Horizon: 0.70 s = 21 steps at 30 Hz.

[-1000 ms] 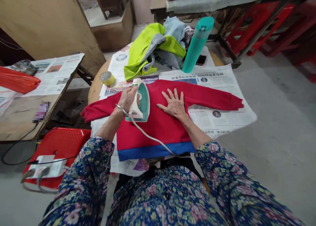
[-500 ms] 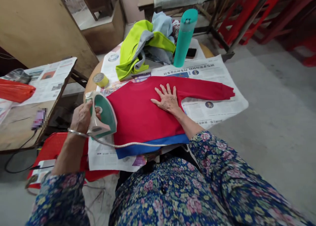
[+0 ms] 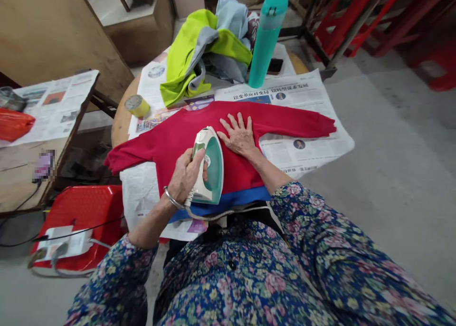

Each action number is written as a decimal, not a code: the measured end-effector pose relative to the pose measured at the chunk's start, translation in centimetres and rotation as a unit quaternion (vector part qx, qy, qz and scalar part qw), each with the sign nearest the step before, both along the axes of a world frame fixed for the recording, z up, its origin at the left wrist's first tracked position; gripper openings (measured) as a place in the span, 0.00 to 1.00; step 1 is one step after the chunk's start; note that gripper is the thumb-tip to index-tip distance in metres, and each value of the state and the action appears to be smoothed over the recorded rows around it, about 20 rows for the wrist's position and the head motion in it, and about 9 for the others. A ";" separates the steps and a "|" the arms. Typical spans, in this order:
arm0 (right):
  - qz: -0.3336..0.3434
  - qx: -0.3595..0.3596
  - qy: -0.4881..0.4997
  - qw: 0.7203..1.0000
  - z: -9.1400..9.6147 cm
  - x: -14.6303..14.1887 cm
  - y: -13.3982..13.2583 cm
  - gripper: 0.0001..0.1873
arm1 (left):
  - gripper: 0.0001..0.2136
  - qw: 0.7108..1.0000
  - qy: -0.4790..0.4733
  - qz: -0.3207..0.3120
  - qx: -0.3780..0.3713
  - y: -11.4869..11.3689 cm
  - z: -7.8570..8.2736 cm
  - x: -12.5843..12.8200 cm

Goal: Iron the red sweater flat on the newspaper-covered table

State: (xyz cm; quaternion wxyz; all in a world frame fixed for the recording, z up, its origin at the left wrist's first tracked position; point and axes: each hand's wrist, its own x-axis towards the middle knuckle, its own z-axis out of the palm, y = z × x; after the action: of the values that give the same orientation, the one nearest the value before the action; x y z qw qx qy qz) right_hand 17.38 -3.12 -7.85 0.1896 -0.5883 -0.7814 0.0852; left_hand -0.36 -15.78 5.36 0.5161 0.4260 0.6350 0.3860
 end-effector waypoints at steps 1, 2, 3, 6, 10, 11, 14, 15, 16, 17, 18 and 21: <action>0.001 -0.001 -0.002 1.000 0.0 0.0 0.0 0.36 | 0.20 1.000 0.010 -0.003 -0.001 -0.1 -0.1 -0.4; 0.003 -0.003 -0.002 1.000 0.0 0.0 0.1 0.37 | 0.21 1.000 0.019 -0.007 -0.004 -0.2 -0.1 -1.1; 0.005 -0.003 -0.001 1.000 -0.1 0.0 0.1 0.39 | 0.22 0.999 0.031 -0.008 -0.007 -0.4 0.0 -1.9; 0.014 0.000 0.008 1.000 -0.3 0.1 0.3 0.44 | 0.24 0.996 0.080 0.043 -0.006 -1.5 0.7 -5.2; 0.022 0.010 0.008 1.000 -0.5 0.1 0.4 0.45 | 0.31 0.985 0.099 0.142 -0.023 -3.8 1.8 -9.1; 0.023 0.012 0.007 1.000 -0.4 0.1 0.4 0.45 | 0.32 0.981 0.098 0.163 -0.027 -4.3 2.0 -9.7; 0.026 0.013 0.004 1.000 -0.2 0.1 0.3 0.43 | 0.36 0.970 0.097 0.221 -0.030 -5.7 2.4 -10.7; 0.028 0.012 0.003 1.000 -0.1 0.0 0.3 0.42 | 0.36 0.968 0.099 0.229 -0.027 -6.1 2.5 -10.7; 0.031 0.011 0.002 0.999 0.1 0.0 0.2 0.41 | 0.35 0.968 0.102 0.227 -0.024 -6.4 2.6 -10.5; 0.035 0.011 0.000 0.999 0.3 0.0 0.1 0.40 | 0.35 0.971 0.103 0.215 -0.020 -6.7 2.7 -10.2; 0.043 0.011 -0.001 0.999 0.4 0.1 0.1 0.39 | 0.34 0.975 0.102 0.197 -0.015 -7.0 2.7 -9.7; 0.073 0.007 -0.005 0.997 0.7 0.2 -0.1 0.36 | 0.30 0.986 0.108 0.125 0.003 -7.4 2.5 -7.6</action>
State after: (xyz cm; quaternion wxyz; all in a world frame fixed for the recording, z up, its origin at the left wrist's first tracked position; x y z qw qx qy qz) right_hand 17.56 -3.21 -7.15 0.1833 -0.5289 -0.8237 0.0906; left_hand -7.98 -23.15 7.89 0.3911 0.3835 0.7340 0.4015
